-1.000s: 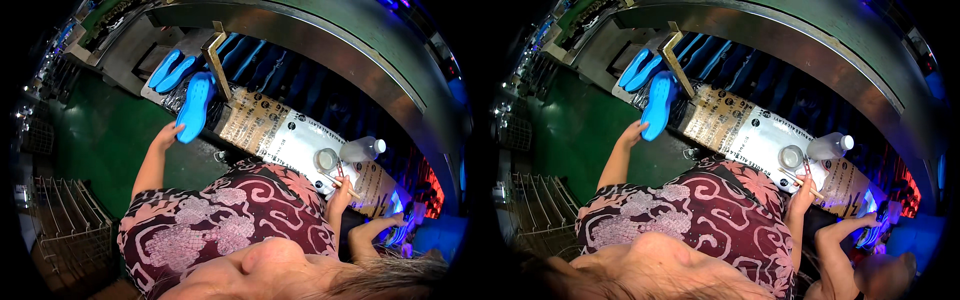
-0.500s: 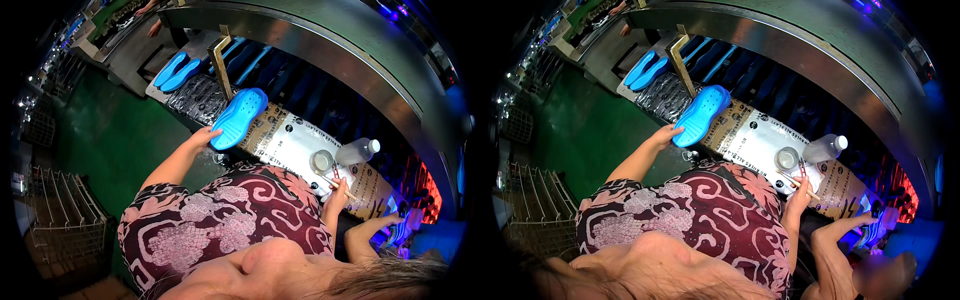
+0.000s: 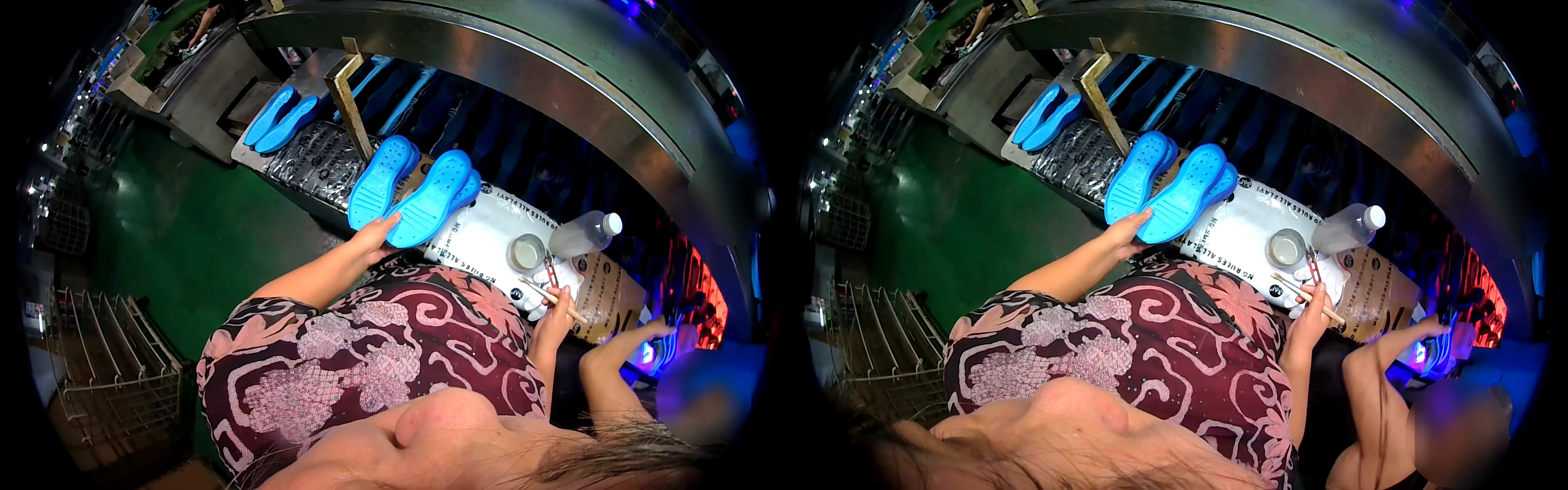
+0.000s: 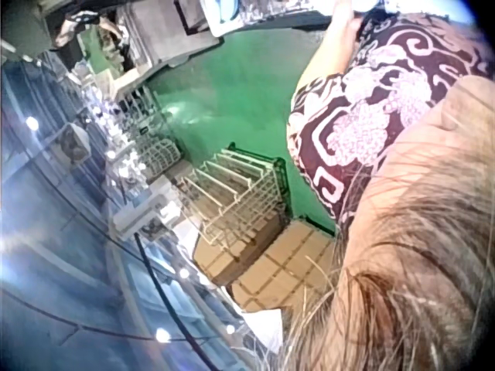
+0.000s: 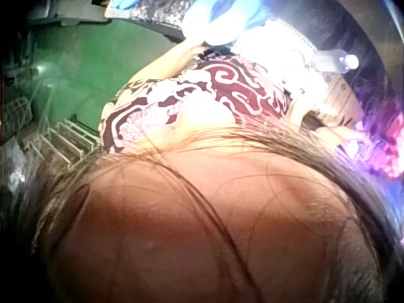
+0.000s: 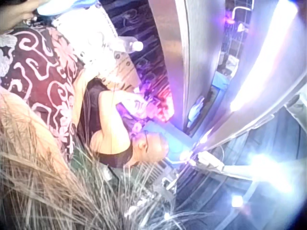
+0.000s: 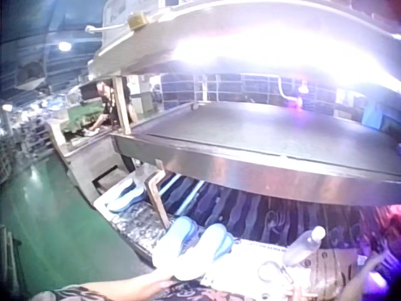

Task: The person cleans the interior and edges of blue shoe soles using a small brush dipped in a liquid container, handling each sole one at a time and then placing it onto a moving conveyor belt.

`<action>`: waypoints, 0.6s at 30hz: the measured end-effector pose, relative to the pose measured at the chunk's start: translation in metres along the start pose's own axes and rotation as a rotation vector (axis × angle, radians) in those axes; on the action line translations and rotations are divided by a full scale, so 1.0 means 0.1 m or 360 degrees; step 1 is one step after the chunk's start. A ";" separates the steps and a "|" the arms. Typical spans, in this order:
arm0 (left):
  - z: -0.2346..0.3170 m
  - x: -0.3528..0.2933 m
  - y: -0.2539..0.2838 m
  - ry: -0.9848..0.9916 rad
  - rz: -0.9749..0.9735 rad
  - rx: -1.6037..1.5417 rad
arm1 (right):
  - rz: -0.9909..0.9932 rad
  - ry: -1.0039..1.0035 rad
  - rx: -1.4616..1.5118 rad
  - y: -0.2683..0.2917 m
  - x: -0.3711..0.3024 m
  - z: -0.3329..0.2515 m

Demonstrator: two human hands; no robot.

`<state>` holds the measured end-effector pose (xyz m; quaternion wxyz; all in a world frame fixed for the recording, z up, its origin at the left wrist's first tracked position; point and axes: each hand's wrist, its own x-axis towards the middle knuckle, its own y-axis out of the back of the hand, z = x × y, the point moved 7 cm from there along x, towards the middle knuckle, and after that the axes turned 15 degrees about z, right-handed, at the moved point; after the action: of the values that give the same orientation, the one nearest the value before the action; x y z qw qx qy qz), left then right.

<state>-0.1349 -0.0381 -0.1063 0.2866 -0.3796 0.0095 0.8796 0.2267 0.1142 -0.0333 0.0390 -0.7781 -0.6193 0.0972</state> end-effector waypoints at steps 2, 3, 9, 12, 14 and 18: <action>-0.24 0.07 0.02 0.0313 0.0248 -0.0089 | 0.0013 0.0002 -0.0015 0.06 0.03 0.03; -0.30 0.12 0.04 0.0325 0.0238 -0.0079 | 0.0022 0.0006 -0.0024 0.09 0.05 0.04; -0.38 0.45 0.43 0.0476 0.0083 -0.0035 | 0.0292 -0.0067 0.0020 0.38 0.17 0.23; -0.17 0.09 0.49 0.0426 0.0022 0.0020 | 0.0201 -0.0022 -0.0134 0.26 0.28 0.18; -0.06 -0.13 0.45 0.0245 -0.0095 0.0414 | 0.0001 0.0130 -0.0205 0.05 0.38 0.01; -0.02 -0.22 0.34 0.0231 -0.0168 0.0434 | -0.0128 0.0476 -0.0529 -0.05 0.45 -0.19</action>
<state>-0.1386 -0.0783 -0.1000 0.3797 -0.3997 0.1296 0.8242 0.2349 0.1601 -0.0188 0.0055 -0.7543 -0.6446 -0.1243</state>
